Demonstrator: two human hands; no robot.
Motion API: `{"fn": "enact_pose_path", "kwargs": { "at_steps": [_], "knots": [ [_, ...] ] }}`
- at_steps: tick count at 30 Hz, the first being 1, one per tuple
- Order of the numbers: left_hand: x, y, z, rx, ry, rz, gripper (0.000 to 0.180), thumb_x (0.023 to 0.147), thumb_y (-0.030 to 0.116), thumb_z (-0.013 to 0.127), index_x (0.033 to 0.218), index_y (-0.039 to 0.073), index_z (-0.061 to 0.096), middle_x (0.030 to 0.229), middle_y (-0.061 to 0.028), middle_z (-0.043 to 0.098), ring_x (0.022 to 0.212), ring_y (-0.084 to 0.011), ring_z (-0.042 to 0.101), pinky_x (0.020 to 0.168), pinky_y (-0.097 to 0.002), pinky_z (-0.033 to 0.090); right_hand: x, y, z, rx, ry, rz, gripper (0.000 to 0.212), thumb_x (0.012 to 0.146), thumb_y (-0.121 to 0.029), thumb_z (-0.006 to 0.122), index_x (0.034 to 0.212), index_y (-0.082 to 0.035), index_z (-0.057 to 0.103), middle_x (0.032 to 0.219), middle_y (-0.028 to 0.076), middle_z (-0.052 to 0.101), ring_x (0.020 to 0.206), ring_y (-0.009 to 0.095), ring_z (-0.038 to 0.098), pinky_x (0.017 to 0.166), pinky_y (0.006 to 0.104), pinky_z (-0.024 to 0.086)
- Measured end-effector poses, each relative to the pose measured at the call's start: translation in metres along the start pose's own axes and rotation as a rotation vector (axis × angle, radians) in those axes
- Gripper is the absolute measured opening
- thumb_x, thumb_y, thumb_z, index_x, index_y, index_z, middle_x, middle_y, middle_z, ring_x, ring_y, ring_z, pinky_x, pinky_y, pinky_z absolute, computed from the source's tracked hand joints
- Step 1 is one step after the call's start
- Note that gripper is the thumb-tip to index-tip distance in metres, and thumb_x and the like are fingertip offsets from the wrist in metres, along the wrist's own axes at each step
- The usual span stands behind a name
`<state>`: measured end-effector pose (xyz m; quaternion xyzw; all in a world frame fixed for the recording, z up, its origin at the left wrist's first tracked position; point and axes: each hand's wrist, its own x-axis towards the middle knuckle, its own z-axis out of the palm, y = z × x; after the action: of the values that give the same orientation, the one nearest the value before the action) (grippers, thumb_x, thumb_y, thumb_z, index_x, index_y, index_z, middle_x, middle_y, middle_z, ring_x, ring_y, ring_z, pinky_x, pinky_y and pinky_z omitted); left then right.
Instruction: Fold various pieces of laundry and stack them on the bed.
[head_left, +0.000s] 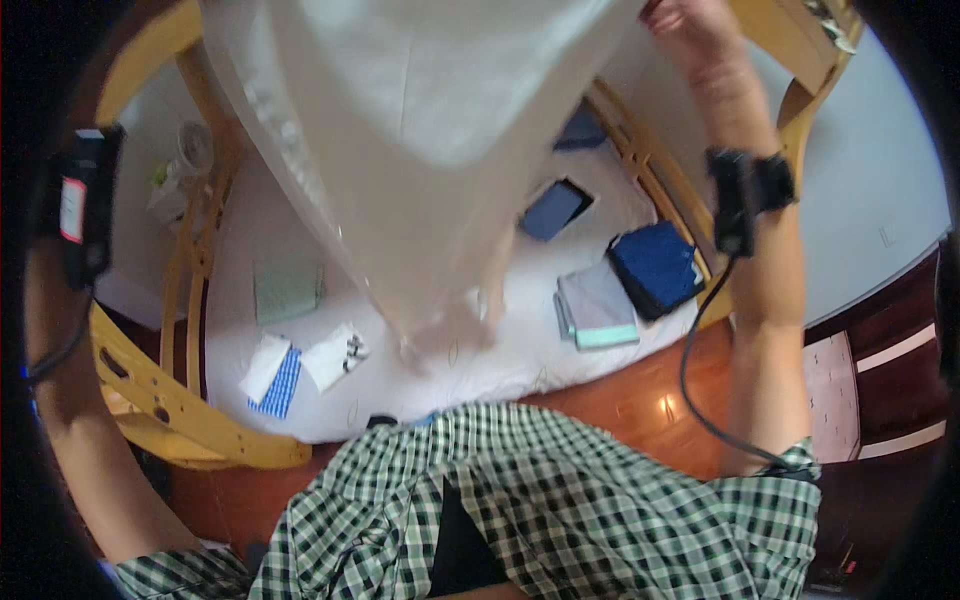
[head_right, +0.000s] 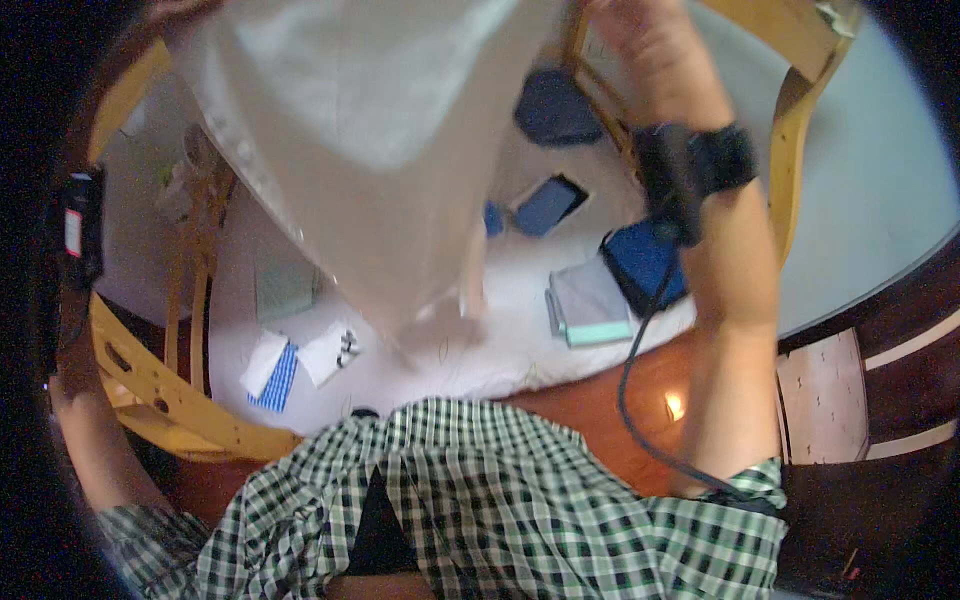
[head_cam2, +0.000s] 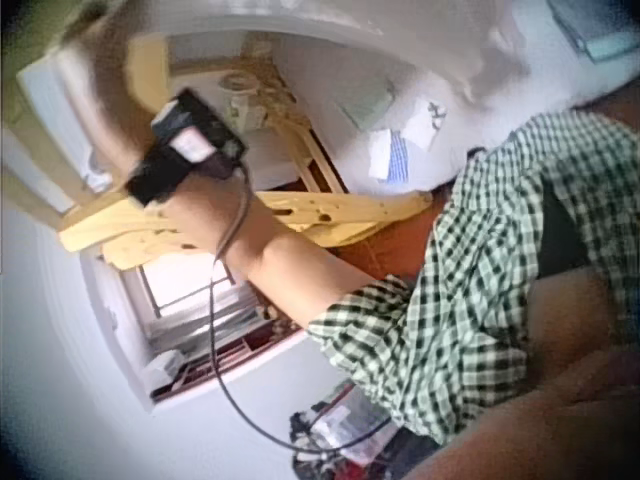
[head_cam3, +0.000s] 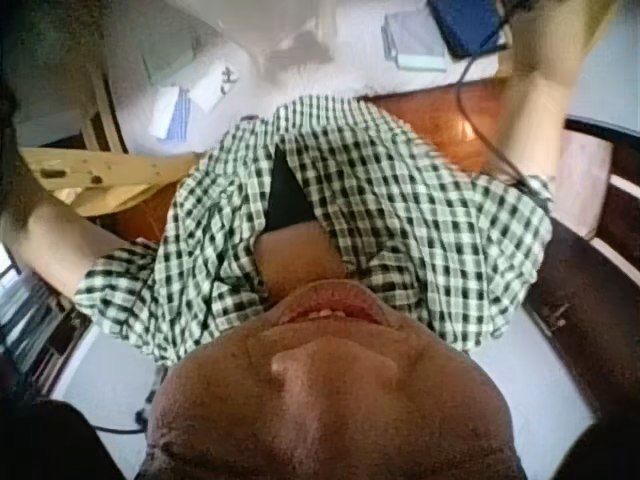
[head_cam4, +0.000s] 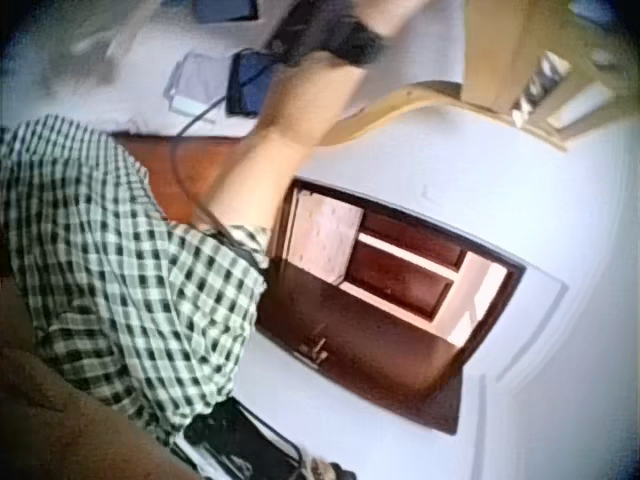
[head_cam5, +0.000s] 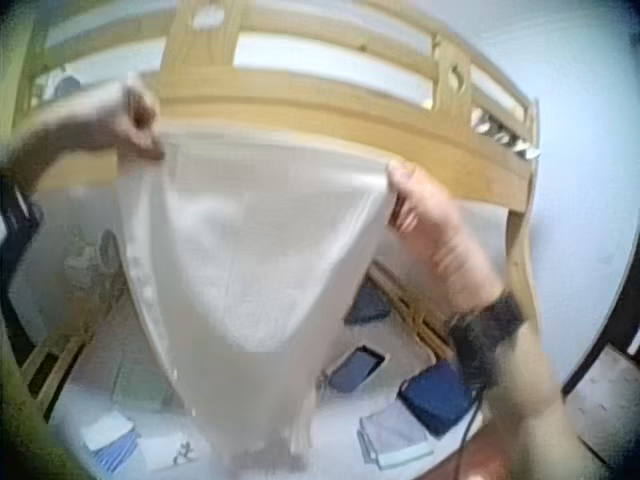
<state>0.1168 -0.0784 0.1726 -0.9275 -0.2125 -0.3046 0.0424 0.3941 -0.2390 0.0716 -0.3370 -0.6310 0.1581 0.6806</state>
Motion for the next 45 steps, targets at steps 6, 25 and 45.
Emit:
{"fn": "enact_pose_path", "kwargs": {
  "at_steps": [6,25,45],
  "knots": [
    [0.009,-0.019,-0.008,-0.043,-0.093,0.108,0.013,0.064,0.008,0.063,0.059,0.000,0.053,0.050,0.0024,0.046,0.045,-0.0058,0.041,0.042,-0.0223,0.035,-0.004,-0.008,0.005,-0.019,0.191,0.263,0.021,0.076,-0.022,0.055,0.087,-0.004,0.052,0.076,0.003,0.054,0.066,0.010,0.051,0.059,0.0223,0.044],
    [0.000,-0.022,0.011,0.060,-0.110,0.126,0.015,0.061,0.012,0.065,0.063,0.000,0.056,0.055,-0.0069,0.054,0.049,-0.0151,0.053,0.051,-0.0280,0.044,-0.029,0.001,0.002,-0.303,0.025,0.525,0.019,0.073,-0.019,0.059,0.083,-0.004,0.055,0.074,0.003,0.055,0.067,0.010,0.052,0.062,0.0210,0.043],
    [-0.128,-0.104,0.074,-0.143,-0.087,0.041,0.016,0.060,0.024,0.060,0.072,0.014,0.063,0.072,-0.0079,0.059,0.070,-0.0241,0.057,0.064,-0.0342,0.046,-0.072,0.055,0.093,-0.401,0.339,0.225,0.032,0.084,-0.026,0.042,0.105,-0.003,0.044,0.093,0.008,0.052,0.084,0.016,0.049,0.073,0.0266,0.039]
  ]
}}
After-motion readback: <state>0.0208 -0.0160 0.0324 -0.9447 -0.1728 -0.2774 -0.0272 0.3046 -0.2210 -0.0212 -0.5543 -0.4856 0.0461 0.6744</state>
